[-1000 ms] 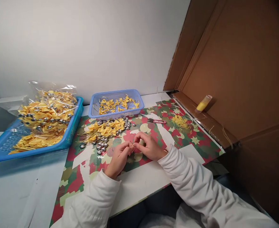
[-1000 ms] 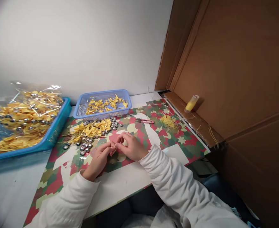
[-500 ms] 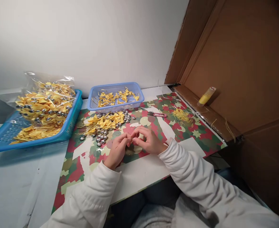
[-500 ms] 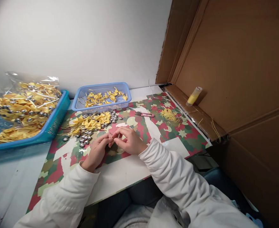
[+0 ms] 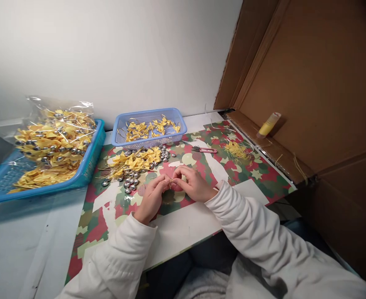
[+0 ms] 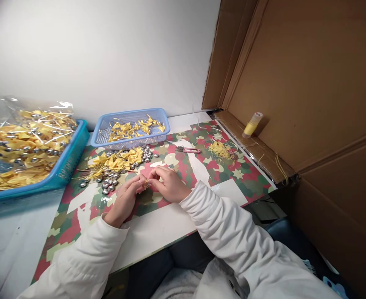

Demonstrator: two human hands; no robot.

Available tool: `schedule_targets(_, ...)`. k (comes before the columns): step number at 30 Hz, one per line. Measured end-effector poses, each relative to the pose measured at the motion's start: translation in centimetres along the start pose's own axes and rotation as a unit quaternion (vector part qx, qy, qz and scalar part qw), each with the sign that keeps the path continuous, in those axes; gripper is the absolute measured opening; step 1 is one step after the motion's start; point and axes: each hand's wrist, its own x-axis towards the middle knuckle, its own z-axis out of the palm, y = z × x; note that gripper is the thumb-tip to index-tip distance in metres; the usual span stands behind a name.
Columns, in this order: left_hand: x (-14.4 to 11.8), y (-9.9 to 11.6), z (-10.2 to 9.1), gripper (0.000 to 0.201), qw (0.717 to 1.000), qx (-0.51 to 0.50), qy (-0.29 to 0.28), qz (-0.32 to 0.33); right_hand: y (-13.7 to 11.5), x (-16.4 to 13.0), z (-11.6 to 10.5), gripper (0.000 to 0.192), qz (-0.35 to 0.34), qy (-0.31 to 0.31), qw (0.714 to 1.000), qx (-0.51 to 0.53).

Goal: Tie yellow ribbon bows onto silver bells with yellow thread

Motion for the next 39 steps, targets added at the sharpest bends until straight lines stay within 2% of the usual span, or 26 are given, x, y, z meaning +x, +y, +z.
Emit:
schedule_targets(20, 0.3, -1.2, -0.3, 0.025, 0.998, -0.038, 0.047, 0.006, -0.1, 0.1, -0.8, 0.012, 0.054, 0.000, 0.998, 0.044)
schedule_targets(28, 0.0, -0.1, 0.1, 0.027, 0.999, -0.008, 0.029, 0.011, -0.1, 0.1, -0.9, 0.017, 0.090, 0.015, 0.995, 0.048)
schedule_targets(33, -0.3, 0.5, 0.4, 0.027, 0.999, 0.040, -0.005, 0.010, -0.2, 0.1, -0.4, 0.022, 0.124, -0.027, 0.991, 0.049)
schedule_targets(39, -0.2, 0.2, 0.3, 0.028, 0.999, 0.053, -0.001, 0.014, 0.0, 0.1, -0.3, 0.017, 0.148, -0.023, 0.978, 0.144)
